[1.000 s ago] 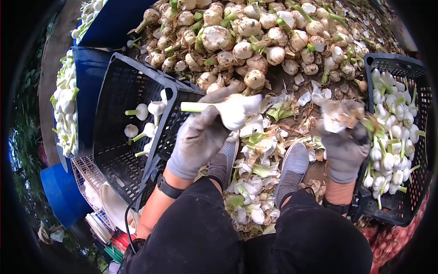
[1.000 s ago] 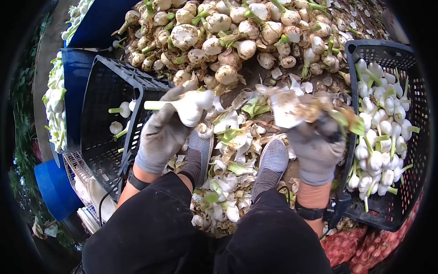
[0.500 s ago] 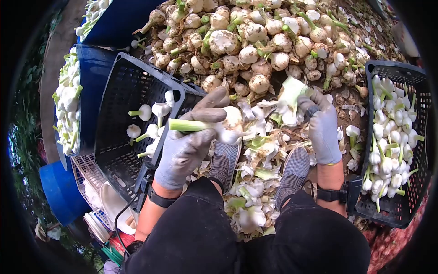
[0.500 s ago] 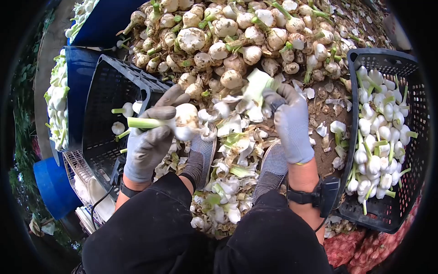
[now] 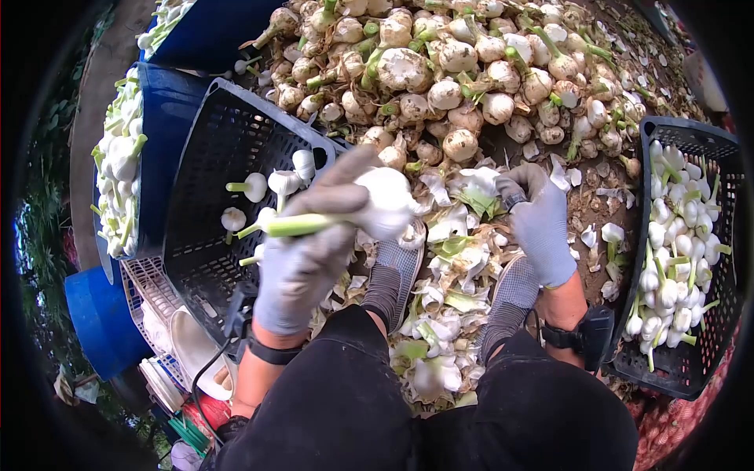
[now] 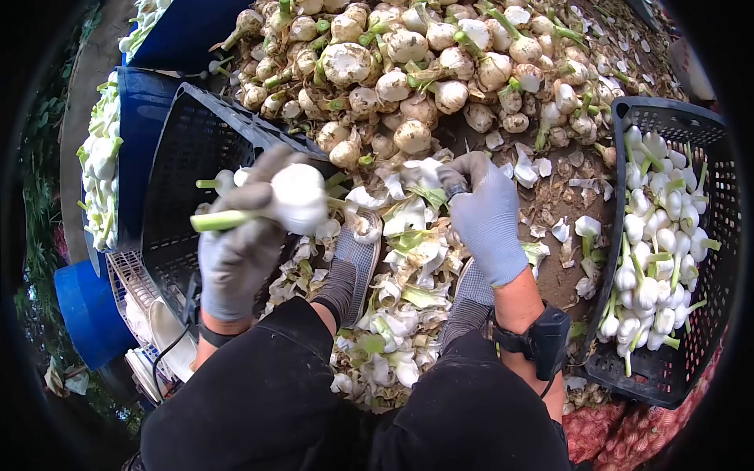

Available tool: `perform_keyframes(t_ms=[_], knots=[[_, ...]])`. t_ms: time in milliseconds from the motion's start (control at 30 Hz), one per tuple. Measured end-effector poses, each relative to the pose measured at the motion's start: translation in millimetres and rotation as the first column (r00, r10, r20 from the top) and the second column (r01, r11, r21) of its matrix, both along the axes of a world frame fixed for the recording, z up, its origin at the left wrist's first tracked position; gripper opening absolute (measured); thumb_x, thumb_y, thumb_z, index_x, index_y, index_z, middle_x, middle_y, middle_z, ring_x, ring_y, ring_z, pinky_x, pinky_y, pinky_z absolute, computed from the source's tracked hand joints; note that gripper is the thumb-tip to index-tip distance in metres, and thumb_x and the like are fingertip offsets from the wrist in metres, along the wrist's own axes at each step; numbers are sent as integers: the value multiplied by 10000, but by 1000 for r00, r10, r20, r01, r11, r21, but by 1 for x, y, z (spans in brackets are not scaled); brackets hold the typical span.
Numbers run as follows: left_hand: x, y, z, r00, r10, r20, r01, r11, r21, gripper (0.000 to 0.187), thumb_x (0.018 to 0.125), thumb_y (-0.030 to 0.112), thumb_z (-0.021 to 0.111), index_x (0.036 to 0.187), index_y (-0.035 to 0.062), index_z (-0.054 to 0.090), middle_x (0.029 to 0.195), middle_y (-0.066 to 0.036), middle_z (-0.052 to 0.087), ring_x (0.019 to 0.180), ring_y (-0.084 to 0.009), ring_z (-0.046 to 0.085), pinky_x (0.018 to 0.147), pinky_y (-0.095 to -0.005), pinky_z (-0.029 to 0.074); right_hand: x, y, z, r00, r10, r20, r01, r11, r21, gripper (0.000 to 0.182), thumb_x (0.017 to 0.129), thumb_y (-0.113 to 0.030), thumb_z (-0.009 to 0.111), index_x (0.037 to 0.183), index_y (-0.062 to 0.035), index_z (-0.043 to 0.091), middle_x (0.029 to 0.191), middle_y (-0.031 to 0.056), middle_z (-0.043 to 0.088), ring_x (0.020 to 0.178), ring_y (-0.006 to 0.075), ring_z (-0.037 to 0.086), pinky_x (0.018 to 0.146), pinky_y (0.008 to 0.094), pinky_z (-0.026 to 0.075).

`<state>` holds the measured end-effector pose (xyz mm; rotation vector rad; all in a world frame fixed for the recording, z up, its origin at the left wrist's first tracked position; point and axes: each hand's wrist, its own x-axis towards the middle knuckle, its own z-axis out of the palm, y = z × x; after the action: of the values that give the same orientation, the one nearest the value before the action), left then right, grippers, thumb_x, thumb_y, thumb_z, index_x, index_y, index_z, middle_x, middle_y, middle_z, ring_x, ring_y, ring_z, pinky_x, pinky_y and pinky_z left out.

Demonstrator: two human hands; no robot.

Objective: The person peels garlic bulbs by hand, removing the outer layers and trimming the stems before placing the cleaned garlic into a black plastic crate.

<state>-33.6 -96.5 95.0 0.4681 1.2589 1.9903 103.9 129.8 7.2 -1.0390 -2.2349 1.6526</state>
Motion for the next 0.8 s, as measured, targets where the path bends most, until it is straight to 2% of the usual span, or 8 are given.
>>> perform_keyframes(t_ms=[100, 233, 300, 367, 400, 500, 633, 800], knots=[[-28, -25, 31, 903, 255, -346, -315, 940, -129, 330, 885, 109, 681, 1194, 5, 630, 1472, -175, 406, 1295, -284, 487, 1032, -356, 469, 6, 1, -37, 987, 148, 61, -158, 964, 216, 242, 855, -15, 557, 1025, -130, 685, 940, 121, 691, 838, 319, 662, 767, 403, 520], [-37, -24, 52, 262, 142, -955, -797, 589, -131, 518, 868, -42, 605, 1368, 2, 480, 1430, -148, 463, 1243, -215, 532, 1032, -341, 447, 4, -34, -77, 806, 373, 460, -580, 650, 491, 286, 807, -122, 615, 1079, -168, 690, 999, 86, 652, 932, 281, 598, 783, 391, 491], [-19, -7, 49, 442, 249, -862, -621, 778, -94, 552, 852, -51, 601, 1385, -1, 468, 1368, -133, 530, 1226, -216, 544, 1017, -327, 446, 27, -60, -87, 575, 591, 566, -795, 567, 217, 316, 784, -173, 612, 1088, -117, 680, 971, 130, 654, 902, 283, 608, 773, 403, 502], [-12, -3, 26, 722, -121, -681, -191, 912, -364, 572, 845, -49, 610, 1392, 22, 462, 1331, -140, 568, 1221, -237, 553, 1000, -308, 452, 60, -80, -81, 490, 848, 203, -809, 529, -256, 302, 839, -117, 565, 1114, -81, 686, 963, 188, 695, 948, 309, 665, 871, 426, 509], [-8, 11, 8, 706, -211, -676, -165, 880, -446, 529, 846, -41, 603, 1358, 37, 497, 1310, -150, 575, 1198, -264, 568, 976, -315, 472, 63, -81, -65, 232, 952, 201, -885, 293, -363, 311, 839, -117, 581, 1127, -87, 695, 1036, 170, 702, 967, 286, 670, 858, 390, 515], [-1, 64, -61, 418, -381, -824, -349, 770, -533, 355, 821, 4, 602, 1167, 76, 626, 1185, -163, 615, 1069, -328, 613, 856, -378, 532, 66, -72, -59, 213, 977, 20, -727, 172, -665, 291, 853, -234, 648, 1098, -91, 710, 1024, 138, 712, 944, 262, 672, 821, 335, 513], [-24, 98, -115, 254, -827, -502, -360, 401, -842, 250, 781, -9, 589, 1014, 50, 658, 1030, -171, 630, 949, -368, 611, 800, -448, 512, 49, -44, -28, 579, 805, 133, -749, 589, -304, 235, 866, -226, 659, 1044, -85, 717, 986, 139, 700, 871, 269, 674, 754, 342, 526], [-5, 93, -82, 493, -453, -743, -239, 750, -617, 404, 779, -53, 609, 1157, 88, 622, 931, -171, 629, 819, -340, 635, 728, -393, 518, 28, -15, -1, 966, 249, 68, -257, 910, 325, 331, 874, -227, 666, 1191, -136, 648, 965, 166, 681, 850, 324, 664, 729, 395, 525]])
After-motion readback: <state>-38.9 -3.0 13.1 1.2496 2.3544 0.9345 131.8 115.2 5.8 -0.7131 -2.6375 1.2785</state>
